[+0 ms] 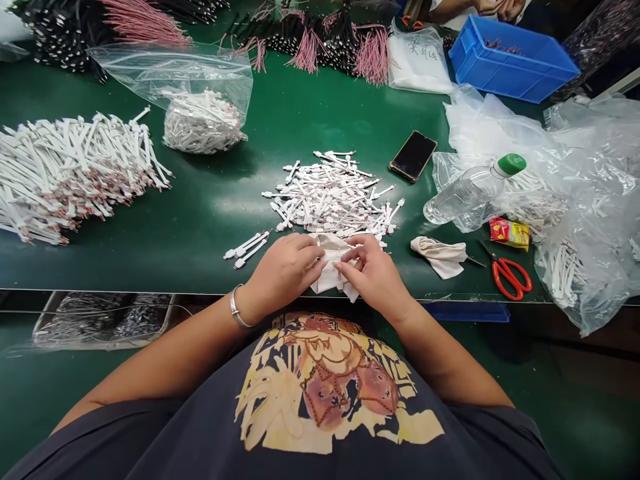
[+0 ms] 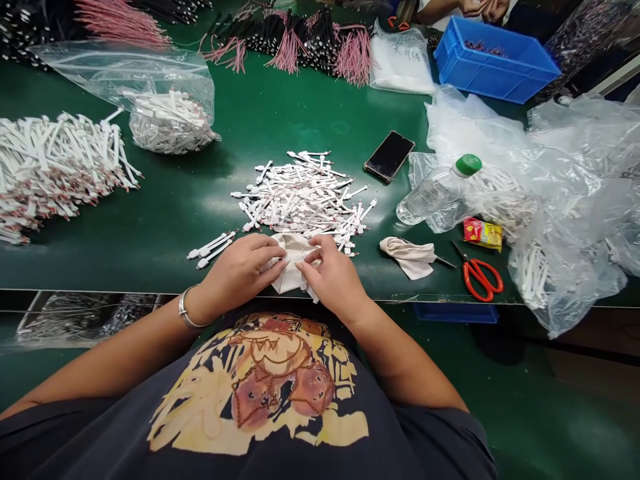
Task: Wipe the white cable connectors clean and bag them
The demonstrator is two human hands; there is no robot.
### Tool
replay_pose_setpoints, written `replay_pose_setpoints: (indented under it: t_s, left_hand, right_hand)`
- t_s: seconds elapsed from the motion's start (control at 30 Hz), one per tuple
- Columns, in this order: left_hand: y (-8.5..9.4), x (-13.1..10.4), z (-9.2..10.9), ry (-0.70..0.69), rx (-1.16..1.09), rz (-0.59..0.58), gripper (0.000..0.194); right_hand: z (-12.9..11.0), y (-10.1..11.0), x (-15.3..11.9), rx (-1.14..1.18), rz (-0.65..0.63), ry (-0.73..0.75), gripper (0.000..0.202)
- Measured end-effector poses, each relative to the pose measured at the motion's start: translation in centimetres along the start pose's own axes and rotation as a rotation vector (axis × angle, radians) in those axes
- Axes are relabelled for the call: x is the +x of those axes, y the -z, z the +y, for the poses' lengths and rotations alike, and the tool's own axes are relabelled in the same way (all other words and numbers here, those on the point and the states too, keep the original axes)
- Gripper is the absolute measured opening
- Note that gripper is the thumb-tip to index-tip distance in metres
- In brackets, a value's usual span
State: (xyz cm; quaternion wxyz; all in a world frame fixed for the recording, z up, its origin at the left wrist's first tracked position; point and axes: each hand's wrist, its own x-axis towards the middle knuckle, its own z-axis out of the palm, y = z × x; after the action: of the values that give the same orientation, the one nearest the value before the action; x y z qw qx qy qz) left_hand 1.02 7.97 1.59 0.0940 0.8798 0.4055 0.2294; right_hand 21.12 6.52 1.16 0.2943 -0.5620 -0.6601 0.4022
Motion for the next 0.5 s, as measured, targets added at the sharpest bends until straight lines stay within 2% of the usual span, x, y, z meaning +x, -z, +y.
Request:
replay_pose_setpoints:
  t_s: [0.1,0.2,0.3,0.37,0.5]
  left_hand:
    - [-0.1,-0.2,-0.1,0.001,-0.05,0.063,0.018]
    - [0.3,-0.7,-0.1,0.019,-0.097,0.112,0.016]
    - [1.2,-1.3,0.2,0.093,-0.191,0.129,0.015]
    - [2.1,-1.6,0.5,0.258,-0.437,0.083,0.014]
    - [3.7,-2.1,0.8,0.844,-1.396,-0.127,0.019]
  right_hand:
    - [-0.1,-0.3,0.2,0.204,-0.005,-0.05,0.033]
    - [-0.2,0.3,-0.1,0.487,0.101,-0.075,0.036]
    - [0.0,1.8,-0.9,0.631,0.212,-0.12,0.04]
    - [0.1,2.7,-1.5,0.671,0.262,-0.164,0.042]
    - [0.6,3.7,-2.5,0.704,0.354,-0.225,0.043]
